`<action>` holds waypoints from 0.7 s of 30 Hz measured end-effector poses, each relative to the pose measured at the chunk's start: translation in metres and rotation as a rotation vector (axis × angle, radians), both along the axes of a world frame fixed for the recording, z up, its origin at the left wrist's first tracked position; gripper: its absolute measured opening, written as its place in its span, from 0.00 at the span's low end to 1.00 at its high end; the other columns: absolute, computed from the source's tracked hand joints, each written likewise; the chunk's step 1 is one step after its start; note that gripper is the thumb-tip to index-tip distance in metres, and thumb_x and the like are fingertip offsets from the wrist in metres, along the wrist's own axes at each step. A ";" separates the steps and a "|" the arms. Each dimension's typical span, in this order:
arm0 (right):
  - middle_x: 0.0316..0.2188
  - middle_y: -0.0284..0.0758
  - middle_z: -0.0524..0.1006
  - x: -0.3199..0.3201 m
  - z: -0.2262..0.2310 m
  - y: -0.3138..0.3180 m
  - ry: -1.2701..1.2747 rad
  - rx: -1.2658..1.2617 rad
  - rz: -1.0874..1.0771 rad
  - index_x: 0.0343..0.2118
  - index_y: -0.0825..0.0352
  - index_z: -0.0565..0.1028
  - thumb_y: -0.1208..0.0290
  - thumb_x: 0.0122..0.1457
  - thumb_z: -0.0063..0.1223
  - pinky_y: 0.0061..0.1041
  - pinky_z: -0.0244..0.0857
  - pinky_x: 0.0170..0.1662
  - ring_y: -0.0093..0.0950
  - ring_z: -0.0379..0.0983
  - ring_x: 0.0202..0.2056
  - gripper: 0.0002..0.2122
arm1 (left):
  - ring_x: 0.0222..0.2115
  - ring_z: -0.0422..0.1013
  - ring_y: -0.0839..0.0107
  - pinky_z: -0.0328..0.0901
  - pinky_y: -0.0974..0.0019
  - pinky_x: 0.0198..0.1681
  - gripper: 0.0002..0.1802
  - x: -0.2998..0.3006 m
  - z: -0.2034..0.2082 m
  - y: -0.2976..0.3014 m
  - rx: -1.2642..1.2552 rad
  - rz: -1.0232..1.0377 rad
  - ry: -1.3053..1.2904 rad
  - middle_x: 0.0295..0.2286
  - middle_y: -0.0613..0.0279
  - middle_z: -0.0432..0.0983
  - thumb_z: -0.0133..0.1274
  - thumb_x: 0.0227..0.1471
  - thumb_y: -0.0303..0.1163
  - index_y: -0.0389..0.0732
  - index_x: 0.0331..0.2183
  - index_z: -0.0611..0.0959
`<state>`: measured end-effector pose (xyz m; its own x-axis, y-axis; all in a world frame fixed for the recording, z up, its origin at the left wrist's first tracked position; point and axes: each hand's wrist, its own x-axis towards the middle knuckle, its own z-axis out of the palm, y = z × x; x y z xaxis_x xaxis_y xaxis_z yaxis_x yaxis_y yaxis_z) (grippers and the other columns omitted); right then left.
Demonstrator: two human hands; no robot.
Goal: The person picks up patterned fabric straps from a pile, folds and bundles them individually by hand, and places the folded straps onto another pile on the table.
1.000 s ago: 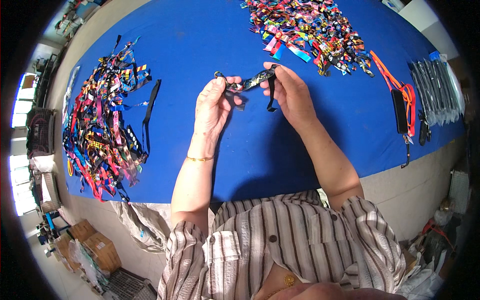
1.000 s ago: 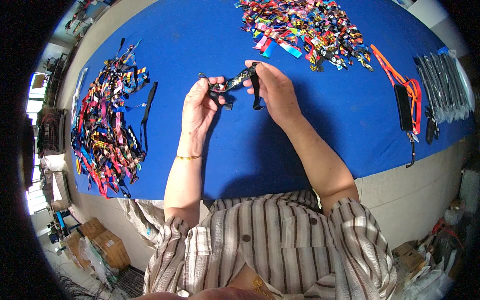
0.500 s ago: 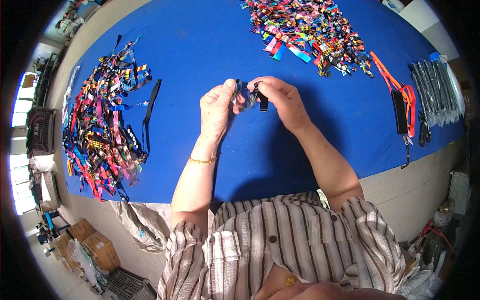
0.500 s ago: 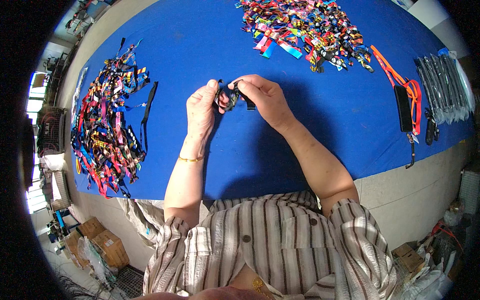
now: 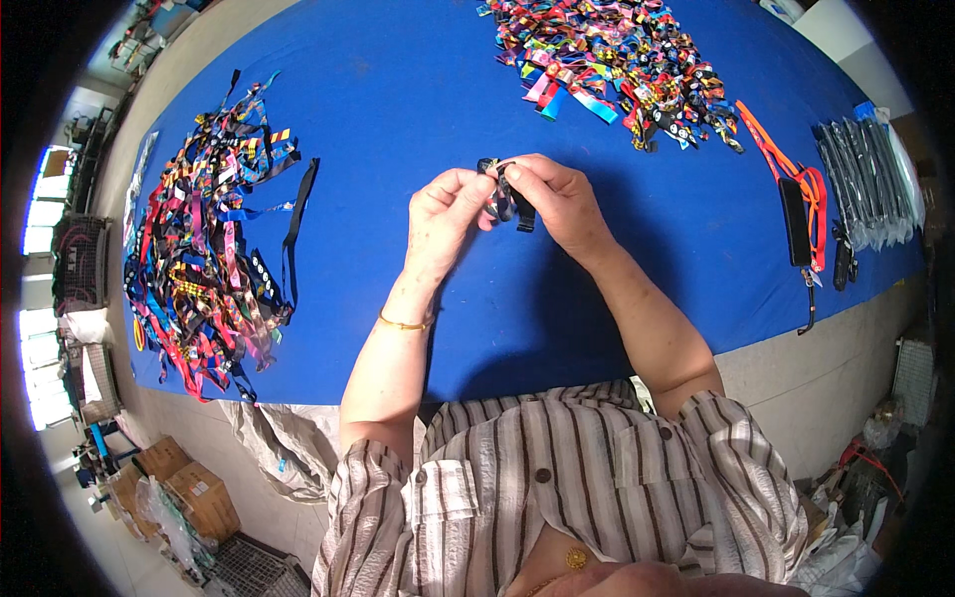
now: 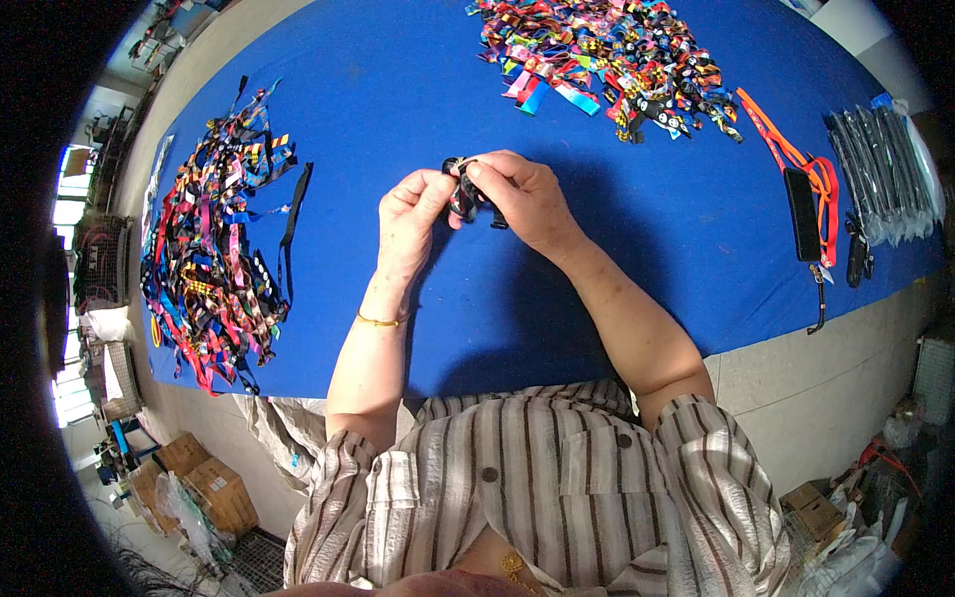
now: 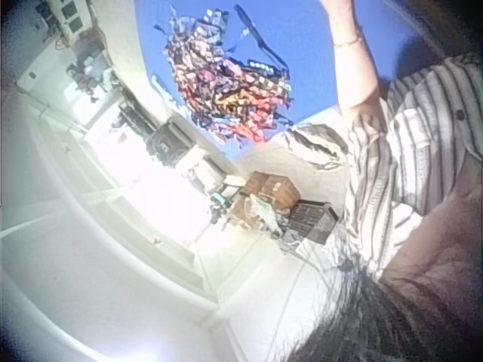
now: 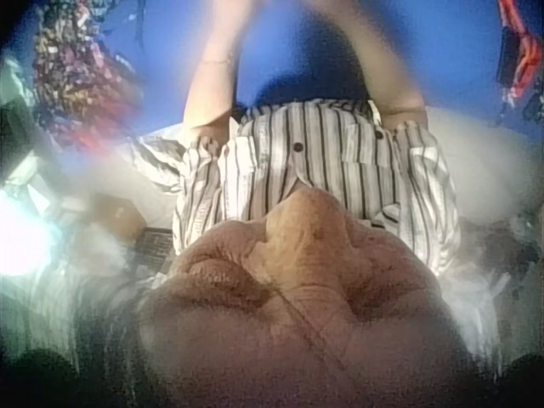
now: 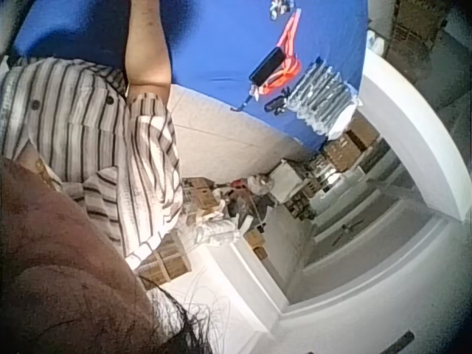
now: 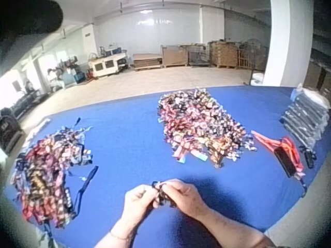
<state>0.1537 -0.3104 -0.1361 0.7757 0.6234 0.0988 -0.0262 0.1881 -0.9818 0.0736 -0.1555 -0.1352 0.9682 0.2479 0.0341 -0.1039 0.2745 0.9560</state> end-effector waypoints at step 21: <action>0.31 0.36 0.78 0.000 0.003 -0.001 -0.409 -0.218 -0.111 0.40 0.70 0.78 0.73 0.63 0.50 0.25 0.67 0.38 0.24 0.75 0.31 0.08 | 0.24 0.74 0.75 0.70 0.72 0.27 0.08 -0.001 0.009 0.006 -0.059 -0.055 0.041 0.28 0.59 0.80 0.58 0.55 0.27 0.33 0.37 0.83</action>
<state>0.1536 -0.3112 -0.1328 0.7633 0.5793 0.2861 0.3792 -0.0431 -0.9243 0.0725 -0.1492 -0.1265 0.9806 0.1948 -0.0194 -0.0478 0.3342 0.9413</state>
